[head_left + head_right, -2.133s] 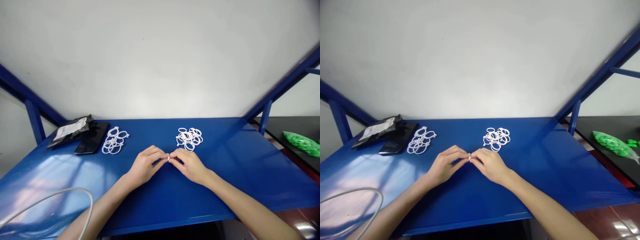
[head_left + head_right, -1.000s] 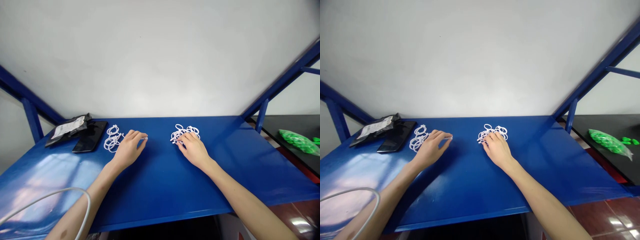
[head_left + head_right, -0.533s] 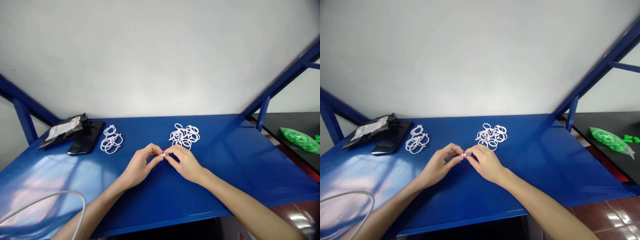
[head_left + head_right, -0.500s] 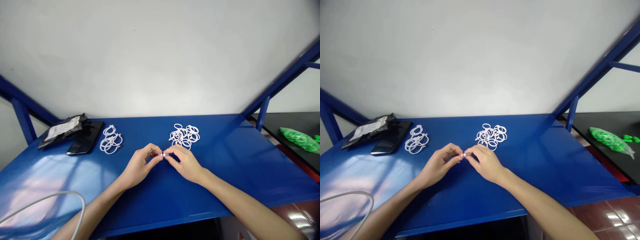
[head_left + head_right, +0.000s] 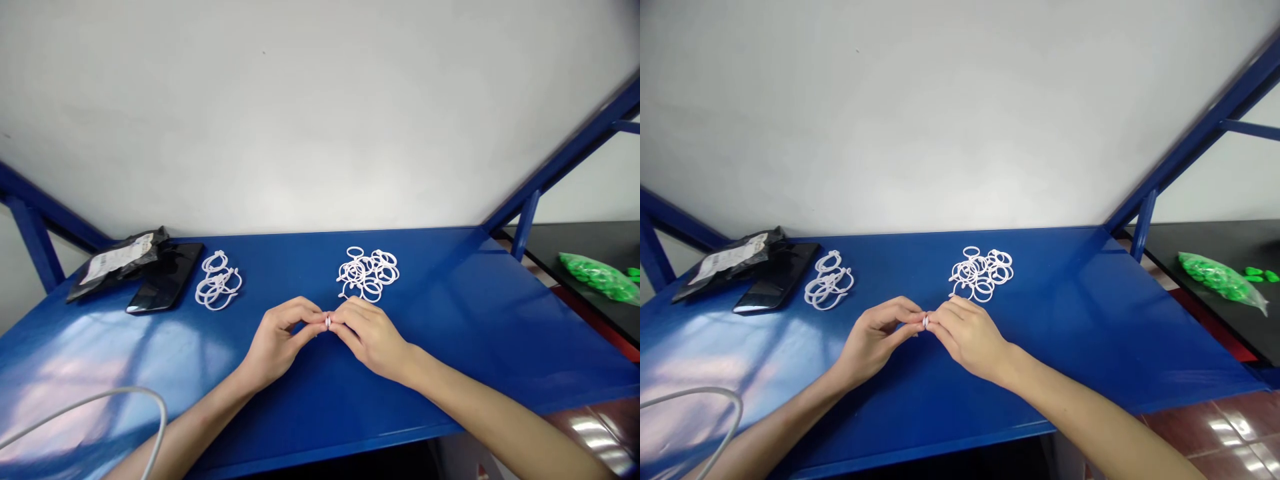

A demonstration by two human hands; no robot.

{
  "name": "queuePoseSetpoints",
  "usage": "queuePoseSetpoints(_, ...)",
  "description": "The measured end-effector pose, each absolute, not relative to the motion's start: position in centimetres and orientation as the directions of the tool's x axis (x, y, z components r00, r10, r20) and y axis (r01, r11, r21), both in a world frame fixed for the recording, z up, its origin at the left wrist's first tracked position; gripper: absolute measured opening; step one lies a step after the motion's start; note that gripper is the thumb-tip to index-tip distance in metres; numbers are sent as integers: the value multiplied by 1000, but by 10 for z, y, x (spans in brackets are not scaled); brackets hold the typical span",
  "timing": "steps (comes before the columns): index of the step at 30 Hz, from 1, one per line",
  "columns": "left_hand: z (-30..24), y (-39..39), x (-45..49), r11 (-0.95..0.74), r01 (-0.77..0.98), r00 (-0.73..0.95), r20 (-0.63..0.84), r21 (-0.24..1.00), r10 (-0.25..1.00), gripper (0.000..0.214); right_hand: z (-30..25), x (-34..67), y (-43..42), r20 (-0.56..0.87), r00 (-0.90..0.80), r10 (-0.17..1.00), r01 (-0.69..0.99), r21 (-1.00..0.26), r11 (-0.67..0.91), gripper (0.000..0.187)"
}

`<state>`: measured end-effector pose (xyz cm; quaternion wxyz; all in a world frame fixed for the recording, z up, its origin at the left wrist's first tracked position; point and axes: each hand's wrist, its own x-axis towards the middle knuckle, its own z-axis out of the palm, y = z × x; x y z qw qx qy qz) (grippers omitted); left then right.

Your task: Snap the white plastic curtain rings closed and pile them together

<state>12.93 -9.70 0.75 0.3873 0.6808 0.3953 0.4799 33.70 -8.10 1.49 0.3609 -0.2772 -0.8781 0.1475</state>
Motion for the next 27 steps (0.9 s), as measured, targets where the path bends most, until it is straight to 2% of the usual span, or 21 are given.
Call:
queuePoseSetpoints(5,6,-99,129,-452,199,257,399,870,880,8,17,339,-82,552,-638,536,386,-373,844,24)
queuePoseSetpoints(10,10,-95,129,-526,297,315,438,797,842,9,14,337,-78,562,-616,552,420,-359,834,22)
queuePoseSetpoints(12,15,-89,123,-562,376,352,448,737,822,9,13,336,-73,574,-588,570,447,-357,820,19)
queuePoseSetpoints(14,20,-79,109,-564,530,321,466,634,825,14,13,339,-65,591,-554,586,490,-339,804,15)
queuePoseSetpoints(16,22,-65,86,-447,752,172,510,485,843,20,13,347,-55,617,-504,604,556,-303,774,12)
queuePoseSetpoints(18,20,-49,56,-202,924,-6,542,323,841,26,14,359,-44,641,-437,630,643,-267,718,11)
queuePoseSetpoints(21,11,-31,16,123,981,-181,461,152,869,38,14,374,-31,630,-371,683,754,-225,617,9)
queuePoseSetpoints(23,4,-25,0,191,975,-222,414,116,883,37,13,379,-26,600,-367,711,789,-203,580,9)
queuePoseSetpoints(27,-3,-24,-7,204,972,-235,398,117,887,34,13,376,-28,567,-389,726,784,-210,584,10)
